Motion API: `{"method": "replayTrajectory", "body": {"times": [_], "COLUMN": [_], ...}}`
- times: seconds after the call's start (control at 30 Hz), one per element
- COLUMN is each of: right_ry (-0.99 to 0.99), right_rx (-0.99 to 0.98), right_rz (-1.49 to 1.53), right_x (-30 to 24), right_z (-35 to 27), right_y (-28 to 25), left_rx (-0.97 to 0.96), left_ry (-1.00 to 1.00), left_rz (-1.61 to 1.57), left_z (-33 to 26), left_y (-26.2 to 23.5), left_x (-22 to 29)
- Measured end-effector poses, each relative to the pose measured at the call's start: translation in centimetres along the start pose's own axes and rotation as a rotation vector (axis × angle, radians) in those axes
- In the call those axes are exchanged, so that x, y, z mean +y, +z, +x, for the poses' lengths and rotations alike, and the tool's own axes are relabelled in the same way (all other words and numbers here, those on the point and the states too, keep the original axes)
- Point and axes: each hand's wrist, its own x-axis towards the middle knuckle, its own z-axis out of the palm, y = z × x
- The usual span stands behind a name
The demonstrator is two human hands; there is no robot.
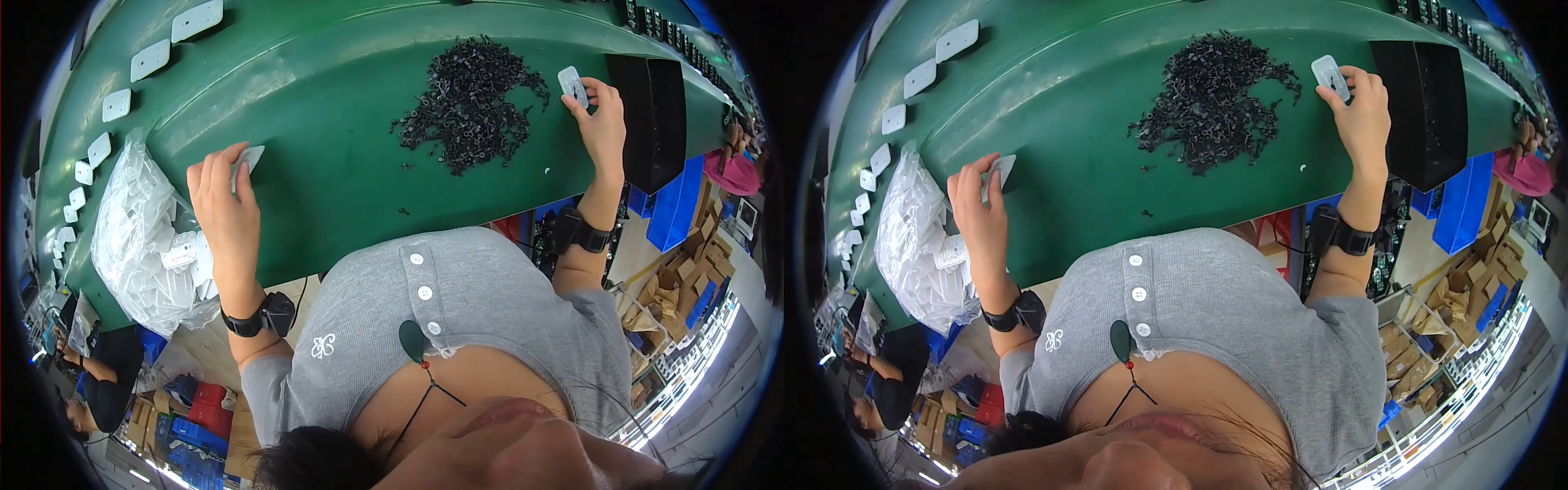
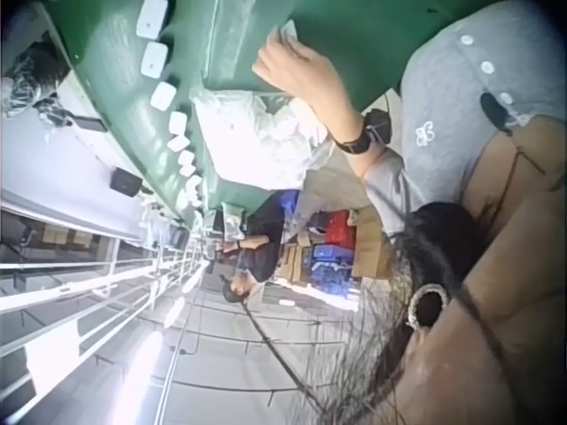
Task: The person assembles electronic components by picking up a white plastic base, inserting a small black part, and then pressing a black plastic housing over the assembly. The completed units are then placed onto the green conveyor belt.
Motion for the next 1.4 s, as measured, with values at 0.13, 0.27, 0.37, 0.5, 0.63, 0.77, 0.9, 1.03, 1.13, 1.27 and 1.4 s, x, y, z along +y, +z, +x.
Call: {"method": "replayTrajectory", "body": {"times": [0.13,0.27,0.37,0.5,0.63,0.77,0.9,1.03,1.13,1.27,1.4], "right_ry": [0.13,0.12,-0.128,-0.674,-0.903,-0.937,-0.788,-0.841,-0.857,-0.871,-0.881], "right_rx": [-0.109,-0.04,-0.136,-0.39,-0.402,-0.257,-0.146,-0.208,-0.187,-0.221,-0.194], "right_rz": [0.07,0.471,0.67,0.692,0.68,0.509,0.48,0.45,0.432,0.366,0.351], "right_x": [1.1,-0.9,-8.2,-16.7,-20.1,-20.6,-17.9,-18.1,-18.6,-18.9,-19.1], "right_z": [0.0,-0.6,-1.6,-4.1,-4.9,-3.3,-1.0,-1.9,-2.2,-2.6,-2.5], "right_y": [0.6,0.4,-0.2,1.6,2.9,1.7,1.4,1.9,2.5,2.7,2.4], "left_rx": [0.02,0.027,0.048,0.028,0.04,0.061,0.063,0.01,-0.03,-0.053,-0.077], "left_ry": [-0.058,-0.238,-0.302,-0.395,-0.379,-0.408,-0.395,-0.356,-0.356,-0.367,-0.348], "left_rz": [-0.045,-0.333,-0.541,-0.89,-0.996,-1.042,-1.128,-1.136,-1.109,-1.218,-1.197], "left_z": [0.1,-0.2,-0.5,0.3,0.9,0.1,0.1,0.4,0.4,0.3,0.4], "left_y": [-0.5,0.1,0.2,0.9,1.7,2.3,3.0,3.8,4.0,4.3,4.4], "left_x": [0.4,-0.2,0.1,0.5,0.9,0.9,1.2,1.5,2.3,3.3,3.8]}}
